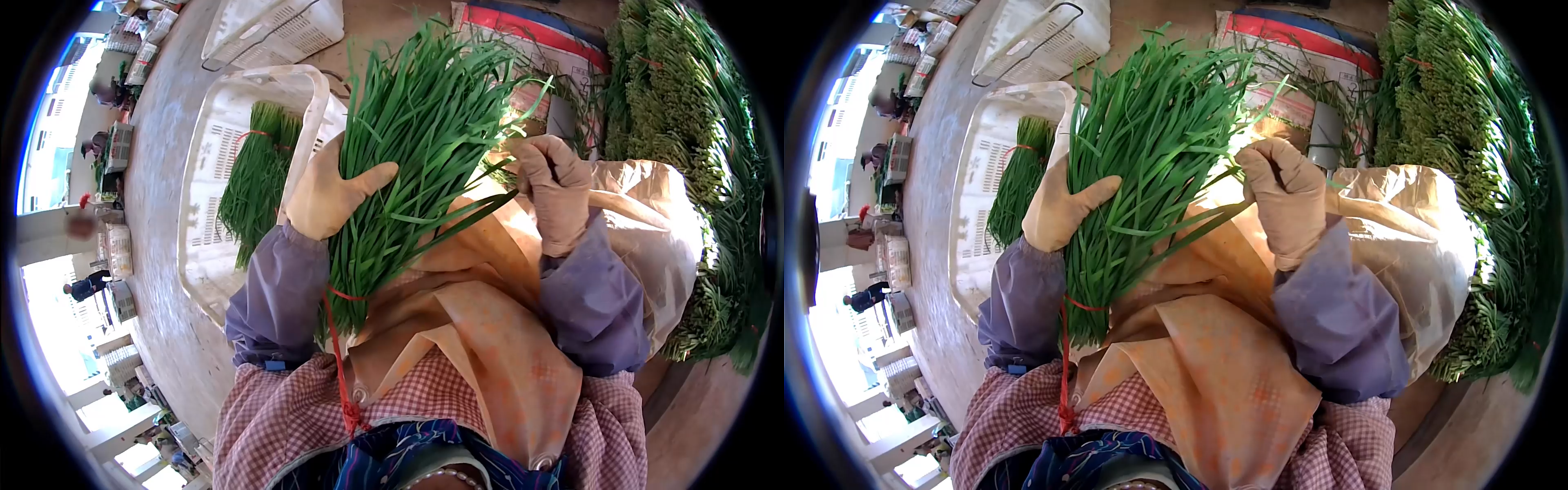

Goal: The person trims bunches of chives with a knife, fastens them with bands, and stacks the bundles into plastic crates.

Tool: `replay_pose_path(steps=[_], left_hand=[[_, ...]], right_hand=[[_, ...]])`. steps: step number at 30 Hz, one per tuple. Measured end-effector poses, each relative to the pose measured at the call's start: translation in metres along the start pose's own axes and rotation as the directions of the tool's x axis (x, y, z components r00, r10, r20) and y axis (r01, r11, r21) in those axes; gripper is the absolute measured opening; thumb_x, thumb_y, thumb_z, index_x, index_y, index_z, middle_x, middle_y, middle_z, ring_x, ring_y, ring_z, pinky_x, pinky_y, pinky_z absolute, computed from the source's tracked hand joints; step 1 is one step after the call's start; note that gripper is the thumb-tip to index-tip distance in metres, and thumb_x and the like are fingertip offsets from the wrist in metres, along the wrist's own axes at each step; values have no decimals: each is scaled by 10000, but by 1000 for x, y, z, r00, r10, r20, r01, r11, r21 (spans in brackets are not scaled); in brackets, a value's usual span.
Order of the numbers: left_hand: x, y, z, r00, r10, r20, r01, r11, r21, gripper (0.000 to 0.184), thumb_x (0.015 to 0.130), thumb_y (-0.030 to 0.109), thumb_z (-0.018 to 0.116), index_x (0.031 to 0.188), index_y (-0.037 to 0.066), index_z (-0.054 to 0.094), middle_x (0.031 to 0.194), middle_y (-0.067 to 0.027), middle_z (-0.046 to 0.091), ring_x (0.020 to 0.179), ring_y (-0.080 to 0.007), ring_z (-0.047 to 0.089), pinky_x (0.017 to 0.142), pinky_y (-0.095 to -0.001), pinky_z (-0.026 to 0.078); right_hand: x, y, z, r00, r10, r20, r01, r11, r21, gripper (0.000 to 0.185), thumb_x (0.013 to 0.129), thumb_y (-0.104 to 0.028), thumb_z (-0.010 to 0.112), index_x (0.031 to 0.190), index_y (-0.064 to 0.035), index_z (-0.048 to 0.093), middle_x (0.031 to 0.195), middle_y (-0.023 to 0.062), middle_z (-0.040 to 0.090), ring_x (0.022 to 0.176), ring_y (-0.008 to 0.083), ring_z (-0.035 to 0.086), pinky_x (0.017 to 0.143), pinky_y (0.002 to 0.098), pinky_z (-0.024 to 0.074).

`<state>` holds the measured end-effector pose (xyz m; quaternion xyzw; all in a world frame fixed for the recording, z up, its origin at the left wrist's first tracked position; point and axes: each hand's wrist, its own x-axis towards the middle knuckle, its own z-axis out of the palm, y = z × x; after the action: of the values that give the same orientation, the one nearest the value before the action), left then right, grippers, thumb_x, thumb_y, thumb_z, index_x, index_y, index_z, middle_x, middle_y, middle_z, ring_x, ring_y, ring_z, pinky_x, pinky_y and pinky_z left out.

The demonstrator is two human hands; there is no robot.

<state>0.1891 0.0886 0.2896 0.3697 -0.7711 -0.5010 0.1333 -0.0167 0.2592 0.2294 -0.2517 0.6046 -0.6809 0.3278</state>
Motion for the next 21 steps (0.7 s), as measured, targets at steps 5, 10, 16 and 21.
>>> replay_pose_path(steps=[5,10,16,21], left_hand=[[11,-6,-1,997,-74,11,74,997,-30,501,870,137,726,1288,-63,535,1153,-136,684,1026,-186,654,938,-316,495],[11,-4,2,999,-40,-11,40,999,32,481,863,140,728,1266,-59,556,1127,-141,692,1001,-191,662,917,-320,503],[7,-6,3,993,-71,-92,72,997,0,458,835,177,757,1195,-61,605,1060,-138,711,944,-192,675,873,-320,515],[3,3,7,995,-57,-79,50,996,-80,469,826,166,756,1203,-65,598,1063,-140,708,938,-186,670,867,-322,517]], right_hand=[[-25,-18,19,884,-114,454,244,940,-238,215,902,-166,700,1042,-8,659,740,74,665,656,210,638,600,319,506],[-29,0,57,729,-203,654,672,394,-627,250,817,-218,728,1037,-121,661,772,81,668,637,271,654,548,358,517],[-19,4,35,802,-306,513,570,649,-504,140,876,-151,683,996,-81,678,717,68,654,574,207,625,512,338,494],[-8,-12,3,1000,10,-13,-7,981,196,155,947,-97,646,1067,-9,690,741,19,654,655,84,579,601,221,471]])
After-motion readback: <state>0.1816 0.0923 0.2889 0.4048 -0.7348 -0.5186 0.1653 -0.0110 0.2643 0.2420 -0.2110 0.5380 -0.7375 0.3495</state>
